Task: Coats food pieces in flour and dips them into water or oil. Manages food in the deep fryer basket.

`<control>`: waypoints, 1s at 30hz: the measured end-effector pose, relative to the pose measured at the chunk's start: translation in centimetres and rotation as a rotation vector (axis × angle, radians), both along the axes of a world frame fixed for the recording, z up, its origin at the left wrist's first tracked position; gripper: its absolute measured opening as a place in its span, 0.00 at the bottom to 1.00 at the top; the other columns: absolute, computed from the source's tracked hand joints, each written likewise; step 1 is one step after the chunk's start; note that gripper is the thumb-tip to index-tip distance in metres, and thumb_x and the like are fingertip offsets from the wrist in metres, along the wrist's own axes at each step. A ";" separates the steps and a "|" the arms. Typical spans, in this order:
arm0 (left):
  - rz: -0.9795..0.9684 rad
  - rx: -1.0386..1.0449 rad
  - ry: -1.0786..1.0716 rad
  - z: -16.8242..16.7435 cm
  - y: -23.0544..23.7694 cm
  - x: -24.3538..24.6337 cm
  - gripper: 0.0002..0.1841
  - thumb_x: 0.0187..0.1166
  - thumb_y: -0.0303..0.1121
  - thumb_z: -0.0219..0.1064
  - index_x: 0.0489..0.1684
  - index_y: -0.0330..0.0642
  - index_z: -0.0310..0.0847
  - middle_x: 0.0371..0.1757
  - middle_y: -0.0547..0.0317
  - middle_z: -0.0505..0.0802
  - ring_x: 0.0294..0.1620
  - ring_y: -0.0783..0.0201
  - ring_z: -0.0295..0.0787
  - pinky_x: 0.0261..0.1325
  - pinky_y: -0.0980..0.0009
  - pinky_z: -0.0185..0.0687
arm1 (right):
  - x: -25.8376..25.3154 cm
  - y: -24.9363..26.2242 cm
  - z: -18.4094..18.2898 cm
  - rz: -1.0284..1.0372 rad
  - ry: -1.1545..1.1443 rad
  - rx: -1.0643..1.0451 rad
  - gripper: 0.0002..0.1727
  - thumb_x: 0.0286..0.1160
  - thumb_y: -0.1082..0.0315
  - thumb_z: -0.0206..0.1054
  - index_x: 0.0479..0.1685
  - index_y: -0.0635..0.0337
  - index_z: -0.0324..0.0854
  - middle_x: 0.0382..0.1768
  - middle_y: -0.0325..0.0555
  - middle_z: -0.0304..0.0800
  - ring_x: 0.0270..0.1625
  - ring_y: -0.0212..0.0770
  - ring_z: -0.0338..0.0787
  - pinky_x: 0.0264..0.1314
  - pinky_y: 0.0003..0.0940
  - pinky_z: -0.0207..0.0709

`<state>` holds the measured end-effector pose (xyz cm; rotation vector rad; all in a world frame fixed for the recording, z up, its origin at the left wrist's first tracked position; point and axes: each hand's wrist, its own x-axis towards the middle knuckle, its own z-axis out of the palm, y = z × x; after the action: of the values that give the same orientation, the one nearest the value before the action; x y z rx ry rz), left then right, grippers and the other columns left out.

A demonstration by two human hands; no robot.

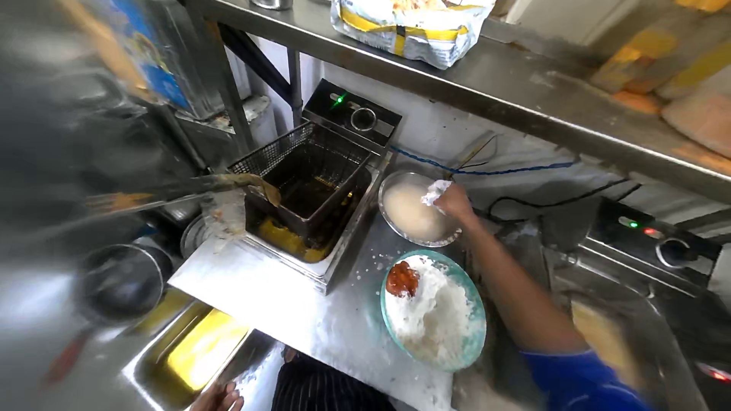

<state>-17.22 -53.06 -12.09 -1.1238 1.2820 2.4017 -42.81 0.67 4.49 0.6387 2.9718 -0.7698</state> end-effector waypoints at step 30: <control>-0.343 0.002 0.009 2.2 6.8 -5.1 0.17 0.94 0.38 0.45 0.37 0.47 0.79 0.33 0.62 0.93 0.36 0.66 0.92 0.45 0.66 0.91 | 16.5 -8.5 -7.9 0.136 -0.355 -0.145 0.27 0.67 0.66 0.76 0.69 0.64 0.83 0.73 0.67 0.79 0.77 0.66 0.78 0.77 0.63 0.73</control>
<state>-22.36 -46.23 -9.85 -0.8138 1.3492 2.1560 -26.35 -7.83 -3.39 0.4982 2.5805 -0.7619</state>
